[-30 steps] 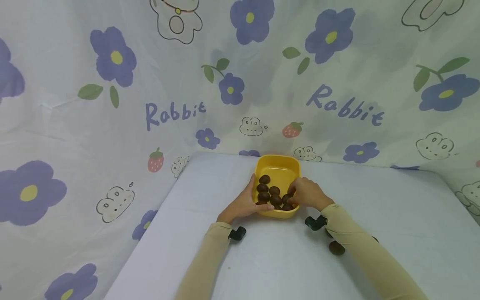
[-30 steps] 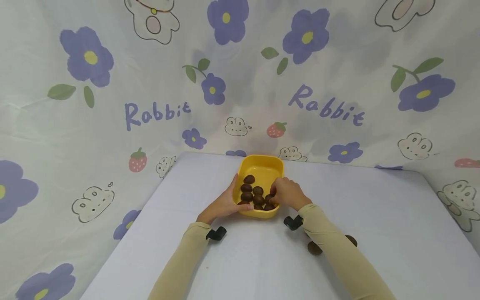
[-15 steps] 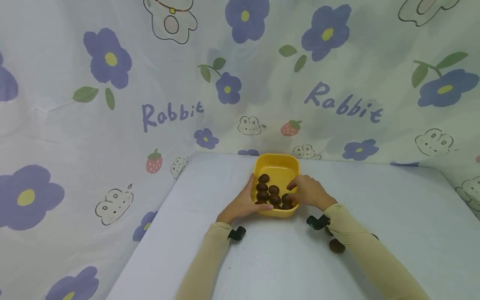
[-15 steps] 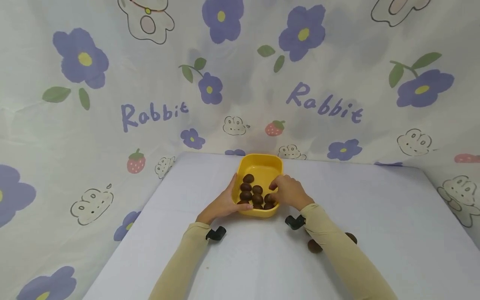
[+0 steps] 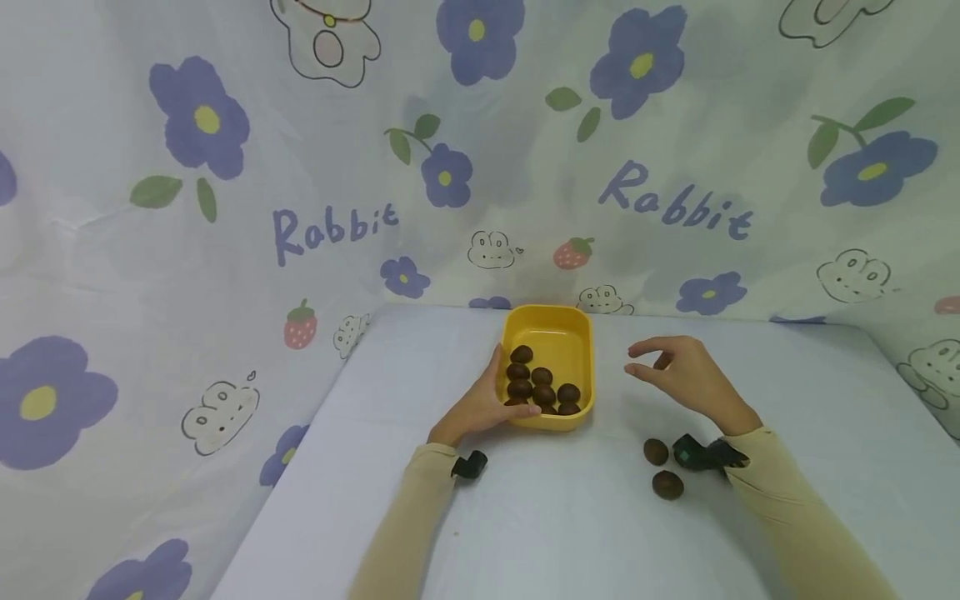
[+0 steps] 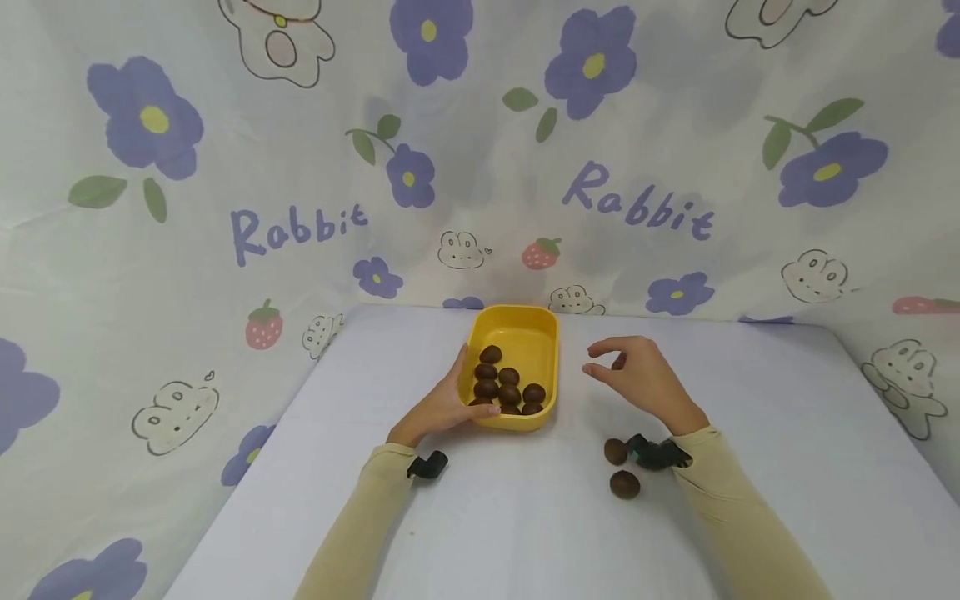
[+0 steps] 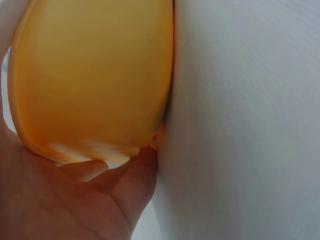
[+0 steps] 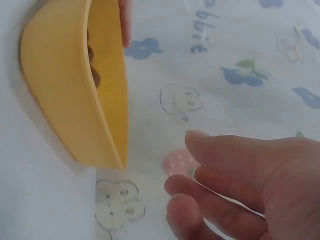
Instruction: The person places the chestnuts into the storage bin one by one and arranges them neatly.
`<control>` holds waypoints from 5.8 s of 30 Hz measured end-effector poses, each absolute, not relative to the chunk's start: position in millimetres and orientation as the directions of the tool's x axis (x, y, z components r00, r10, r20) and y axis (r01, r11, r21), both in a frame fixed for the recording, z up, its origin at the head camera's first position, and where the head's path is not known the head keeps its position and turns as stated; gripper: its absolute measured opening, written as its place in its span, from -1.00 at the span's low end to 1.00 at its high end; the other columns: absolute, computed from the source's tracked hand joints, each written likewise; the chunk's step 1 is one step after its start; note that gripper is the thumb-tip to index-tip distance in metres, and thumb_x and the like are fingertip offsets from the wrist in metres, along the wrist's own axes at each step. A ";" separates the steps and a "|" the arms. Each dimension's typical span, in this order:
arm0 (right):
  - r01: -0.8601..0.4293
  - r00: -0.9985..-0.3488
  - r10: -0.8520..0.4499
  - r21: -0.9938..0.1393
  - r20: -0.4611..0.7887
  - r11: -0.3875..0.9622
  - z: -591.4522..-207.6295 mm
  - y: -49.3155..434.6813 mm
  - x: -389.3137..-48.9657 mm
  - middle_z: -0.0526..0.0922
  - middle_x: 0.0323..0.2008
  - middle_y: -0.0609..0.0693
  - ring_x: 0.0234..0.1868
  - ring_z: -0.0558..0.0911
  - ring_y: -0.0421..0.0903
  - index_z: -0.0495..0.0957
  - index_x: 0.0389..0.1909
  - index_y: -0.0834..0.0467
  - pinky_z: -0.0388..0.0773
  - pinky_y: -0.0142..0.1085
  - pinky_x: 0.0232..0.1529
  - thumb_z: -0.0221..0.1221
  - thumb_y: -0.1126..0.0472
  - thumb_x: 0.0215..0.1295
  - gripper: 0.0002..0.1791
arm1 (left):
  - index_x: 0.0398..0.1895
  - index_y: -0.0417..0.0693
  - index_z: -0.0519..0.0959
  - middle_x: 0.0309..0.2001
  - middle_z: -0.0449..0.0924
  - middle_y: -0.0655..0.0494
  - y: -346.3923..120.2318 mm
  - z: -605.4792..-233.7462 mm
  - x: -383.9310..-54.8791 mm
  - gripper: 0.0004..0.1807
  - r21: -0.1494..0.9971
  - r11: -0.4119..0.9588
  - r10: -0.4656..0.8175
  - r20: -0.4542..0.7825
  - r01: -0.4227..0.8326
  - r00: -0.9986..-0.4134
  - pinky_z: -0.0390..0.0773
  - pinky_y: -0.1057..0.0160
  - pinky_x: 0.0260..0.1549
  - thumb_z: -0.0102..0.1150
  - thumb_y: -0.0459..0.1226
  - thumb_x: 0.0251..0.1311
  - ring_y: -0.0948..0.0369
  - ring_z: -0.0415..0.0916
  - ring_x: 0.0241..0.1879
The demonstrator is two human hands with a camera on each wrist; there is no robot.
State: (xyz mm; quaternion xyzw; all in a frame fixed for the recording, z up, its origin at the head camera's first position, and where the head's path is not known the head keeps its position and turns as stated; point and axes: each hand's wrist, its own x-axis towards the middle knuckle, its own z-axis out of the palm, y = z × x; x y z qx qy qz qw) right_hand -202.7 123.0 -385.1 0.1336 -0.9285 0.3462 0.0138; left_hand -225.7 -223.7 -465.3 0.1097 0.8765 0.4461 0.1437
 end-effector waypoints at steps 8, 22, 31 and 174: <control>-0.252 -0.966 -0.155 -0.634 0.205 0.731 -390.0 173.6 -165.4 0.81 -0.08 0.14 -0.35 0.59 -0.30 0.77 -0.02 0.11 0.49 -0.39 -0.47 0.40 0.01 0.32 -0.68 | 0.68 0.37 -0.44 0.73 -0.33 0.16 -223.6 -466.2 -226.1 0.55 0.805 0.593 0.290 -0.171 0.037 -0.942 -0.03 -0.18 0.64 0.54 0.35 -0.16 0.04 -0.19 0.70; -0.219 -0.972 -0.119 -0.605 0.202 0.766 -439.2 226.0 -121.4 0.82 -0.22 0.06 -0.38 0.51 -0.48 0.73 0.00 0.25 0.56 -0.49 -0.40 0.47 0.15 0.22 -0.62 | 0.68 0.36 -0.45 0.73 -0.33 0.15 -223.4 -465.6 -224.7 0.51 0.802 0.595 0.300 -0.165 0.048 -0.940 -0.02 -0.18 0.63 0.54 0.27 -0.09 0.03 -0.17 0.70; -0.157 -0.987 -0.141 -0.612 0.075 0.775 -461.4 233.0 -106.4 0.80 -0.11 0.13 -0.35 0.50 -0.52 0.70 0.05 0.27 0.59 -0.45 -0.38 0.49 0.10 0.18 -0.53 | 0.68 0.35 -0.46 0.73 -0.34 0.14 -225.3 -466.8 -227.3 0.60 0.813 0.578 0.320 -0.147 0.070 -0.936 -0.04 -0.17 0.64 0.50 0.44 -0.23 0.04 -0.18 0.70; -0.285 -0.926 -0.376 -0.594 -0.032 0.752 -443.0 34.2 -270.4 0.84 -0.10 0.11 -0.09 0.76 -0.02 0.78 -0.06 0.23 0.74 -0.03 0.05 0.49 0.07 0.19 -0.61 | 0.70 0.26 -0.43 0.73 -0.34 0.12 -224.4 -467.3 -224.9 0.57 0.809 0.583 0.318 -0.144 0.074 -0.937 -0.02 -0.18 0.63 0.53 0.35 -0.16 0.02 -0.16 0.69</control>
